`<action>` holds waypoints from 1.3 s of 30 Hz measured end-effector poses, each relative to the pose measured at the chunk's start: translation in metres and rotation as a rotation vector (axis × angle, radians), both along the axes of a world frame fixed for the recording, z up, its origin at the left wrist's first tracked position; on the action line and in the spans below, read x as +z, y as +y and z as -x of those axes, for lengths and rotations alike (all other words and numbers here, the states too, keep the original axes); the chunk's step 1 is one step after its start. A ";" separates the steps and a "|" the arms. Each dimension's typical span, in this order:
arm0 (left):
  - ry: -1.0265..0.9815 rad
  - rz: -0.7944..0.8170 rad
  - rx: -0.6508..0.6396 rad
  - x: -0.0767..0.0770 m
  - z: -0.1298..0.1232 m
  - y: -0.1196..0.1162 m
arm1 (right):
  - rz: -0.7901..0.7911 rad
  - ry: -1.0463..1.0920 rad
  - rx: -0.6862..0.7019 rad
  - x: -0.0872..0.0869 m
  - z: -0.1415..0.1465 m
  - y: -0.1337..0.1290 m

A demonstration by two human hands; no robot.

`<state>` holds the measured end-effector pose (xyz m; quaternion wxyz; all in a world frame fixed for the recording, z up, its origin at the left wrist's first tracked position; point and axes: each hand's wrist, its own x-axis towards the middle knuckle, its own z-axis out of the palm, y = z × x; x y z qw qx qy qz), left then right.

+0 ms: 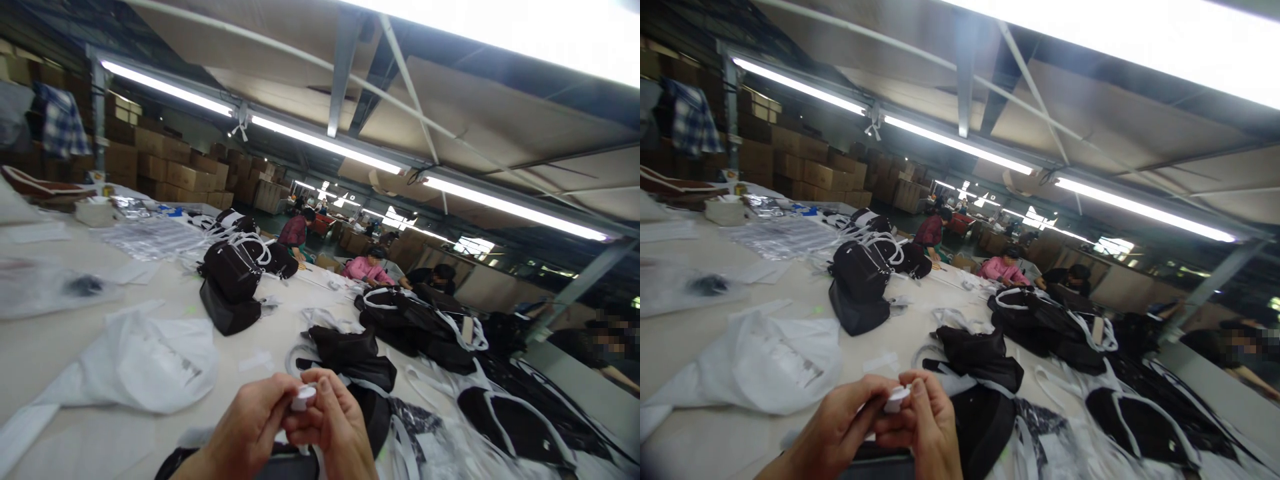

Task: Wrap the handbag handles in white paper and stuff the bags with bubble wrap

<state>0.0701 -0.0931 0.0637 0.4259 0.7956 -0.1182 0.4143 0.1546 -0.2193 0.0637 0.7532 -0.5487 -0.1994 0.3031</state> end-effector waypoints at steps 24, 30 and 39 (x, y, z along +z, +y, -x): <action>0.199 -0.489 0.006 -0.012 -0.028 0.017 | 0.021 -0.675 -0.016 0.083 -0.014 0.017; 0.384 -0.222 -0.362 -0.015 -0.014 0.058 | -0.025 -0.626 -0.335 0.061 -0.028 -0.009; 1.225 0.209 -0.171 -0.130 0.056 0.139 | 0.290 -0.244 0.050 -0.075 -0.023 -0.081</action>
